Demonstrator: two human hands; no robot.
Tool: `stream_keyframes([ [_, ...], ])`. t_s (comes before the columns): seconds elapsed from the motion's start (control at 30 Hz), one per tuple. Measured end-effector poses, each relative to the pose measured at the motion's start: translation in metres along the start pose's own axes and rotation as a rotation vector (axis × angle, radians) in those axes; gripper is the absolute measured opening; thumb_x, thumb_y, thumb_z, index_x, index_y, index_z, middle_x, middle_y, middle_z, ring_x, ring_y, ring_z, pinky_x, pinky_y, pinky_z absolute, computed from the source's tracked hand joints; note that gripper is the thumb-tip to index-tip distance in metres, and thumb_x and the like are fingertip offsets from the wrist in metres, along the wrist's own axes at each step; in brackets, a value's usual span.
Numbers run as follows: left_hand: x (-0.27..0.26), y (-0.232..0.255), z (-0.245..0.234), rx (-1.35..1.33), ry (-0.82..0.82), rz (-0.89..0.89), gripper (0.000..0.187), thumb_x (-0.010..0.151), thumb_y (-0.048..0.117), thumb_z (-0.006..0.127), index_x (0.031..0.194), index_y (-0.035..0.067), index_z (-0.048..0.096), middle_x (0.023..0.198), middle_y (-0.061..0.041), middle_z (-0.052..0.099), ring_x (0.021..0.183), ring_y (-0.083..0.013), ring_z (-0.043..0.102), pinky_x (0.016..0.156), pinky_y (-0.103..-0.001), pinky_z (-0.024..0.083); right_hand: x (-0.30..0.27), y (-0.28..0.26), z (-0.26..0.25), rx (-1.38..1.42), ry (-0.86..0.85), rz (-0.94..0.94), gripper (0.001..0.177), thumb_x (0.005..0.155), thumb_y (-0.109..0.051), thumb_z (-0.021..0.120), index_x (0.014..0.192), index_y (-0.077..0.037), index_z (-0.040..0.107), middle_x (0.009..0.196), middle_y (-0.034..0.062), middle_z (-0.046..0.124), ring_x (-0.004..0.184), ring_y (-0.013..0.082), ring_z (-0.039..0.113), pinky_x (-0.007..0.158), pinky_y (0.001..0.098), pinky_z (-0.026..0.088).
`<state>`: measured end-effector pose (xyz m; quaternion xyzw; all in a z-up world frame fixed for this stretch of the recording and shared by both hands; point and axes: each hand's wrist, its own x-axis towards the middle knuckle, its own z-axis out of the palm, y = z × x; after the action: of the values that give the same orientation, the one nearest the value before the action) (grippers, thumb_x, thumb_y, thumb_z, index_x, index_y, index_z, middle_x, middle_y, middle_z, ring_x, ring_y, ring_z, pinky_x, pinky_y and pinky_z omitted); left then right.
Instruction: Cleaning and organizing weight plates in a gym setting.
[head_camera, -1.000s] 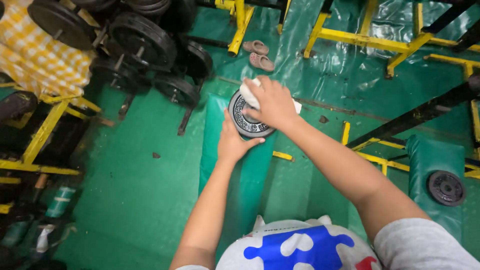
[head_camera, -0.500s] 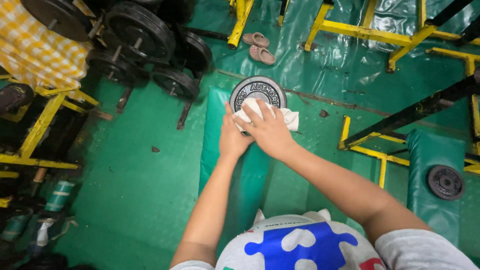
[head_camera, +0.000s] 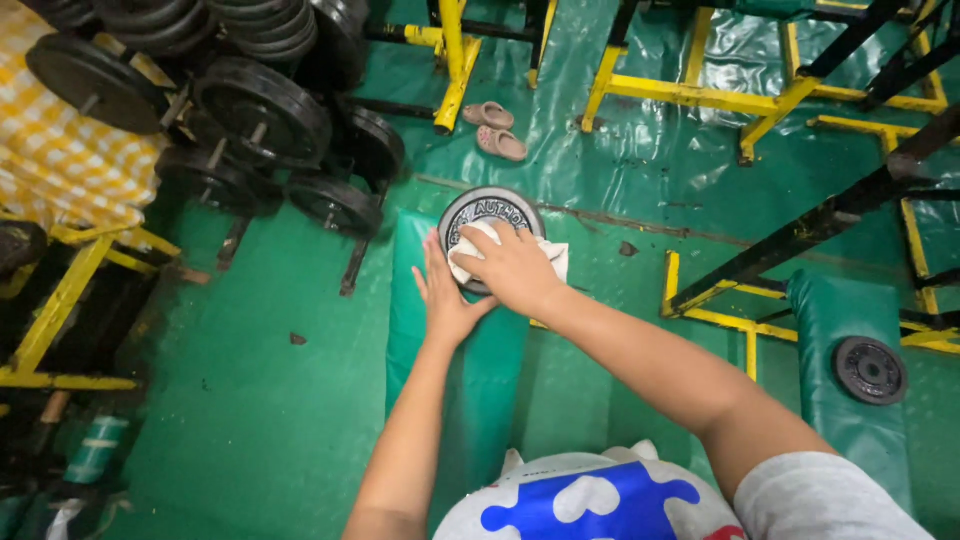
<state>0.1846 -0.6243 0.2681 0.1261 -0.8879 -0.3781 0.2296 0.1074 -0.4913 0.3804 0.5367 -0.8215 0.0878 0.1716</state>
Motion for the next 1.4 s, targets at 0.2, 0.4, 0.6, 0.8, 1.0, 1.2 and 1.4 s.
stream_keyframes([
  [0.2, 0.000, -0.006, 0.003, 0.027, 0.030, 0.046, 0.158, 0.054, 0.058, 0.094, 0.163, 0.004, -0.006, 0.173, -0.016, 0.007, 0.161, -0.0360, 0.003, 0.123, -0.065, -0.002, 0.041, 0.042, 0.008, -0.075, 0.177, 0.061, 0.038, 0.084, -0.022, 0.066, 0.121, -0.026, 0.071, 0.141, 0.0082, 0.059, 0.118, 0.0349, 0.059, 0.090, 0.0479, 0.051],
  [0.4, -0.002, -0.005, 0.003, 0.035, 0.011, 0.025, 0.157, 0.054, 0.060, 0.093, 0.162, 0.005, -0.006, 0.173, -0.016, 0.007, 0.161, -0.0356, 0.002, 0.123, -0.064, -0.003, 0.047, 0.039, 0.005, -0.024, 0.101, 0.172, 0.037, 0.084, -0.018, 0.064, 0.119, -0.026, 0.072, 0.137, 0.0102, 0.061, 0.106, 0.0363, 0.060, 0.079, 0.0495, 0.049],
  [0.6, 0.000, -0.008, 0.003, 0.081, 0.013, 0.038, 0.158, 0.054, 0.059, 0.094, 0.162, 0.004, -0.006, 0.173, -0.017, 0.004, 0.160, -0.0367, 0.001, 0.122, -0.065, -0.002, 0.027, 0.016, 0.015, -0.144, 0.170, 0.050, 0.036, 0.083, -0.022, 0.064, 0.118, -0.024, 0.071, 0.134, 0.0106, 0.060, 0.105, 0.0362, 0.060, 0.081, 0.0482, 0.050],
  [0.8, -0.001, -0.008, 0.004, 0.051, -0.011, -0.001, 0.150, 0.057, 0.048, 0.096, 0.163, 0.006, -0.003, 0.173, -0.014, 0.006, 0.161, -0.0353, 0.003, 0.123, -0.064, -0.002, 0.009, -0.011, 0.005, -0.143, 0.092, -0.001, 0.038, 0.081, -0.023, 0.065, 0.119, -0.019, 0.069, 0.130, 0.0101, 0.060, 0.101, 0.0350, 0.060, 0.075, 0.0452, 0.049],
  [1.0, 0.000, -0.012, 0.007, 0.007, 0.036, 0.058, 0.142, 0.063, 0.035, 0.093, 0.163, 0.004, -0.002, 0.173, -0.015, 0.006, 0.161, -0.0355, 0.005, 0.123, -0.065, -0.002, -0.002, -0.014, 0.009, -0.139, 0.134, -0.038, 0.047, 0.081, -0.023, 0.065, 0.127, -0.017, 0.067, 0.132, 0.0097, 0.059, 0.105, 0.0358, 0.058, 0.078, 0.0438, 0.048],
  [1.2, 0.000, -0.021, 0.010, 0.086, 0.013, 0.077, 0.136, 0.063, 0.031, 0.093, 0.162, 0.005, 0.003, 0.173, -0.016, 0.003, 0.161, -0.0359, 0.003, 0.123, -0.064, -0.003, -0.006, -0.015, 0.015, -0.099, 0.151, -0.011, 0.048, 0.081, -0.022, 0.065, 0.129, -0.021, 0.067, 0.137, 0.0087, 0.058, 0.110, 0.0357, 0.057, 0.081, 0.0431, 0.046],
  [1.4, -0.001, -0.012, 0.005, 0.047, -0.005, 0.025, 0.138, 0.062, 0.032, 0.091, 0.163, 0.002, 0.001, 0.173, -0.013, 0.004, 0.161, -0.0335, 0.003, 0.124, -0.063, -0.002, -0.010, -0.015, 0.019, -0.108, 0.196, -0.010, 0.048, 0.081, -0.022, 0.065, 0.130, -0.022, 0.066, 0.140, 0.0075, 0.058, 0.111, 0.0351, 0.057, 0.080, 0.0422, 0.046],
])
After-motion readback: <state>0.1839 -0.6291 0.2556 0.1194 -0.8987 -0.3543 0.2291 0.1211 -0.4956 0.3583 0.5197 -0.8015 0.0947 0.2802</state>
